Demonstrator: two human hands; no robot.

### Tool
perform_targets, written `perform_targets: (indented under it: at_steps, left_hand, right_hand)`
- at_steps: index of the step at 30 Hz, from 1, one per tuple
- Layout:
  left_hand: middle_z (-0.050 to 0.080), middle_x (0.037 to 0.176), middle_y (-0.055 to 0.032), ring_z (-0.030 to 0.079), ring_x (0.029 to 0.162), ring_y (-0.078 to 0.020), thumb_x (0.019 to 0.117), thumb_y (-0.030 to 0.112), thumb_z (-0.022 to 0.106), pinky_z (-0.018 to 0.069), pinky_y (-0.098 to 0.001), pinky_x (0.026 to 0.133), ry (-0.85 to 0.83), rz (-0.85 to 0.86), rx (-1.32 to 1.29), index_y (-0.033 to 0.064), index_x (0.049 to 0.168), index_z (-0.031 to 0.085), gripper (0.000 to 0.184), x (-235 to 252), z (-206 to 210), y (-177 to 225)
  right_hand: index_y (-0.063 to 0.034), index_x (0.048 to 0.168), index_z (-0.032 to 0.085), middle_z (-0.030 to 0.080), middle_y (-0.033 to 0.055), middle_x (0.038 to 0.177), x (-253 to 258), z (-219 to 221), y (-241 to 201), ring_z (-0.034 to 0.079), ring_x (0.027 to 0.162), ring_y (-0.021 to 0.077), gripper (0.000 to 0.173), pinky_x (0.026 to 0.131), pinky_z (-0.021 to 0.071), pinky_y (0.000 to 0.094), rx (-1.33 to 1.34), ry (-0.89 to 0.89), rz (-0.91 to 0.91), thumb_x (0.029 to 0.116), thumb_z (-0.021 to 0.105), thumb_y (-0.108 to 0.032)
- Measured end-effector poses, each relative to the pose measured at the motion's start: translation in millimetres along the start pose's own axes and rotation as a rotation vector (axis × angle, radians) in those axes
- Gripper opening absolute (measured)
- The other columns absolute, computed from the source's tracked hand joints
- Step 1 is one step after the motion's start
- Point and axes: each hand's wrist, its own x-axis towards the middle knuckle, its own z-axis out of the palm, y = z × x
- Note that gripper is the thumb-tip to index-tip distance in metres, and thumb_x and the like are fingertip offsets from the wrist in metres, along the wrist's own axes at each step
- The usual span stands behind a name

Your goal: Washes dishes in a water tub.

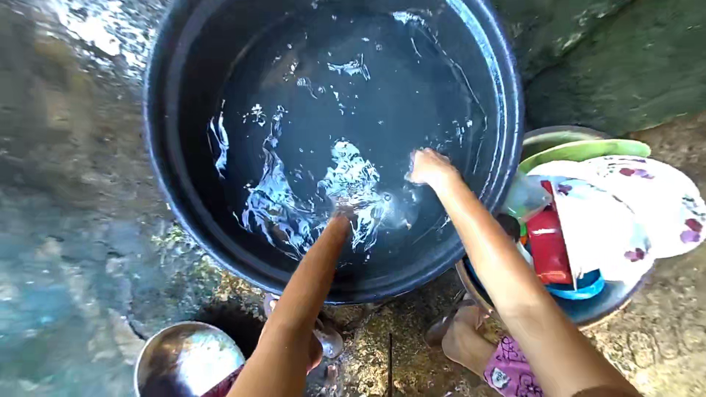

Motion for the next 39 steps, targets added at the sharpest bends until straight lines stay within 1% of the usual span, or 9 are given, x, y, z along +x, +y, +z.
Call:
perform_targets:
  at_steps: [8,12,17,22,27,30,33,36,39]
  left_hand:
    - [0.045,0.152,-0.0333,0.040,0.146,-0.0471,0.1098,0.020,0.049,0.0271,-0.0602,0.121,-0.216,0.061,0.265,-0.0102,0.148,0.045,0.049,27.8,-2.7,-6.1]
    - [0.053,0.143,-0.0344,0.047,0.138,-0.0488,0.1038,0.012,0.060,0.0336,-0.0622,0.116,-0.192,0.159,0.346,-0.0121,0.139,0.053,0.043,31.4,-17.9,-3.1]
    - [0.063,0.118,-0.0267,0.062,0.106,-0.0352,0.1142,0.024,0.034,0.0476,-0.0514,0.099,-0.294,0.263,0.154,-0.0086,0.134,0.055,0.044,44.5,-41.9,-14.5]
    - [0.065,0.124,-0.0337,0.058,0.124,-0.0515,0.1104,0.020,0.048,0.0383,-0.0693,0.108,-0.145,0.290,0.482,-0.0086,0.123,0.067,0.037,48.0,-79.4,-9.1]
    - [0.039,0.159,-0.0263,0.032,0.149,-0.0484,0.1105,0.044,0.041,0.0205,-0.0728,0.118,-0.022,0.351,0.214,0.0104,0.158,0.041,0.058,8.7,-84.2,2.6]
    - [0.058,0.141,-0.0274,0.056,0.132,-0.0440,0.1095,0.041,0.047,0.0400,-0.0640,0.111,-0.170,0.399,0.129,0.0043,0.153,0.046,0.057,-13.6,-55.5,29.1]
    - [0.064,0.101,-0.0278,0.065,0.089,-0.0397,0.1129,0.031,0.041,0.0525,-0.0573,0.084,-0.196,0.382,0.068,-0.0046,0.140,0.049,0.046,15.9,-32.0,33.6]
    - [0.061,0.126,-0.0355,0.059,0.120,-0.0487,0.1143,0.032,0.033,0.0417,-0.0652,0.104,-0.117,0.347,0.007,-0.0095,0.135,0.055,0.051,43.7,-15.8,44.9]
    - [0.054,0.141,-0.0338,0.054,0.132,-0.0448,0.1130,0.020,0.035,0.0404,-0.0588,0.113,-0.083,0.362,-0.151,-0.0089,0.149,0.042,0.047,57.4,20.5,57.7]
  right_hand:
    - [-0.0114,0.154,0.044,0.043,0.0229,0.157,29.1,80.1,-8.6,0.041,0.144,0.0426,0.075,0.114,0.0356,0.0632,-0.047,-0.233,-0.071,0.0920,0.075,-0.039]
    - [-0.0009,0.150,0.048,0.048,0.0280,0.151,23.7,106.1,-10.5,0.043,0.143,0.0438,0.061,0.118,0.0323,0.0578,0.121,-0.103,-0.202,0.0949,0.071,-0.011]
    - [-0.0054,0.149,0.049,0.052,0.0251,0.148,22.6,54.4,-1.7,0.048,0.138,0.0440,0.061,0.113,0.0343,0.0649,0.130,-0.121,-0.324,0.0929,0.072,-0.011]
    - [-0.0004,0.133,0.062,0.064,0.0225,0.131,-14.9,-5.6,46.6,0.064,0.118,0.0347,0.030,0.101,0.0498,0.0542,0.393,0.132,-0.342,0.1072,0.049,-0.008]
    - [-0.0022,0.126,0.069,0.070,0.0225,0.115,-52.4,-35.5,33.2,0.068,0.104,0.0358,0.028,0.096,0.0506,0.0570,0.300,0.085,-0.314,0.1026,0.062,-0.016]
    - [-0.0017,0.123,0.069,0.072,0.0180,0.108,-25.9,-13.7,6.0,0.071,0.094,0.0260,0.031,0.091,0.0567,0.0480,0.450,0.014,-0.395,0.0989,0.069,-0.021]
    - [0.0063,0.120,0.064,0.070,0.0166,0.102,16.2,34.3,-7.3,0.069,0.084,0.0183,0.033,0.079,0.0596,0.0372,1.004,0.200,-0.345,0.0943,0.072,-0.013]
    - [0.0024,0.132,0.055,0.066,0.0122,0.109,36.7,85.9,-19.8,0.063,0.092,0.0138,0.037,0.083,0.0552,0.0317,1.480,0.231,-0.154,0.1008,0.064,-0.016]
    - [0.0014,0.136,0.056,0.065,0.0139,0.121,27.2,87.0,-25.0,0.062,0.102,0.0149,0.038,0.092,0.0508,0.0329,1.382,0.099,-0.025,0.1083,0.050,-0.024]
